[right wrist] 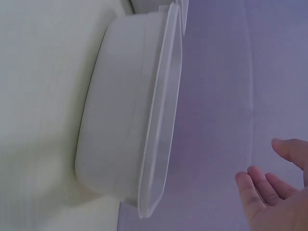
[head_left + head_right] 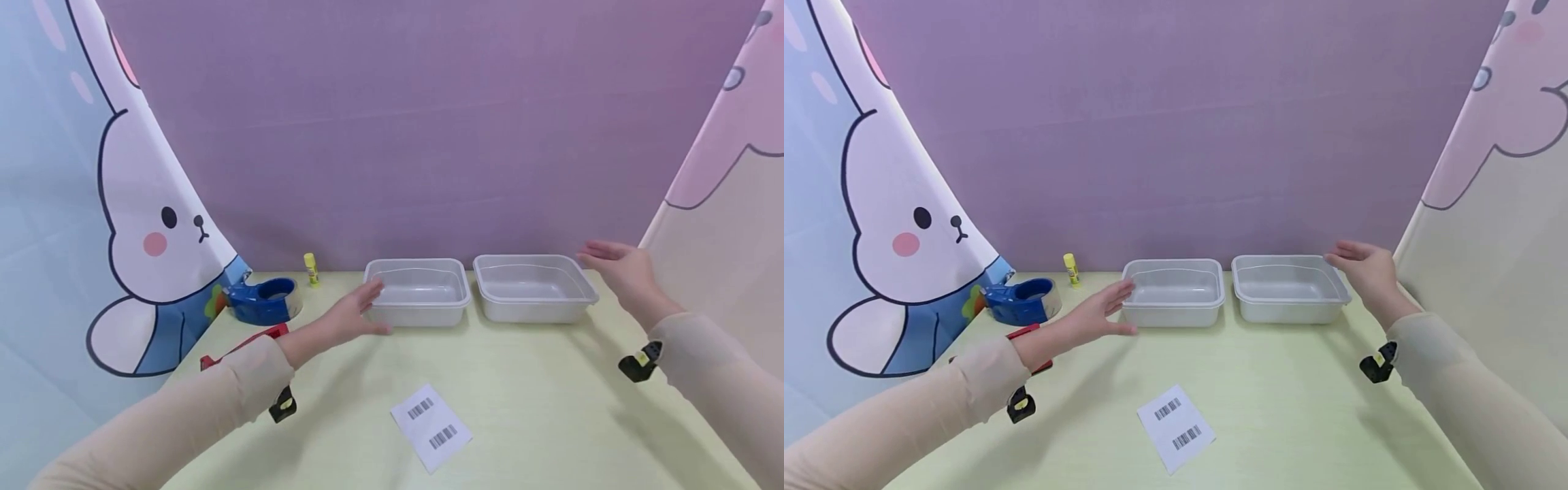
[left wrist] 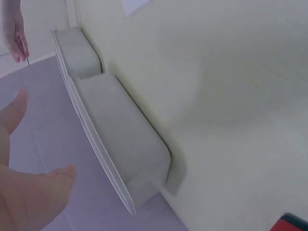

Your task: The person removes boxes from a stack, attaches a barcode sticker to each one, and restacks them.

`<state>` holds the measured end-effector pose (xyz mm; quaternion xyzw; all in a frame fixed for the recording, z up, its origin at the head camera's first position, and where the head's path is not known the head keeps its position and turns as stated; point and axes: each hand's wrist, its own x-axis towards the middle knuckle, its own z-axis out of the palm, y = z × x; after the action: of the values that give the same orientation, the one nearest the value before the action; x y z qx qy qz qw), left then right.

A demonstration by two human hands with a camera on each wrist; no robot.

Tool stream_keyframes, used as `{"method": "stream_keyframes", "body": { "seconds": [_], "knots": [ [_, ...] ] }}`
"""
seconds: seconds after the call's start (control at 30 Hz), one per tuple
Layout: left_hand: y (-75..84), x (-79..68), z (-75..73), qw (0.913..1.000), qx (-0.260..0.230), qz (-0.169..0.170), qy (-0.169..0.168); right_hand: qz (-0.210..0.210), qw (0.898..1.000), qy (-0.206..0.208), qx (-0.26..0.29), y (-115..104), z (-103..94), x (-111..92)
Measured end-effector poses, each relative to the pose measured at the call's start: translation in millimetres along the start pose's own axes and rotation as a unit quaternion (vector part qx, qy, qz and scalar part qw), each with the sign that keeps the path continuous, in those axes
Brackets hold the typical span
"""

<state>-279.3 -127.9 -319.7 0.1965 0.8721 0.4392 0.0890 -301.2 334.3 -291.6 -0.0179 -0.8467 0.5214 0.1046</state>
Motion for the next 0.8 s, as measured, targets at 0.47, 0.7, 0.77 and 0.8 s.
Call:
{"method": "stream_keyframes", "body": {
  "seconds": [0.47, 0.7, 0.77, 0.8],
  "knots": [
    [-0.6, -10.0, 40.5, 0.9806, 0.109, 0.081, -0.142, 0.007, 0.997, -0.081, 0.020, -16.0, 34.9, -24.4],
    [-6.4, -8.2, 64.3, 0.9672, 0.161, 0.087, -0.176, -0.016, 0.991, -0.124, 0.036, -14.0, 59.6, -45.4],
    [-6.7, -8.6, 72.1, 0.9651, 0.168, 0.079, -0.185, -0.018, 0.989, -0.138, 0.044, -12.8, 67.6, -51.5],
    [-7.0, -8.8, 76.2, 0.9636, 0.174, 0.075, -0.189, -0.017, 0.988, -0.146, 0.048, -11.8, 71.8, -54.4]
  ]
}}
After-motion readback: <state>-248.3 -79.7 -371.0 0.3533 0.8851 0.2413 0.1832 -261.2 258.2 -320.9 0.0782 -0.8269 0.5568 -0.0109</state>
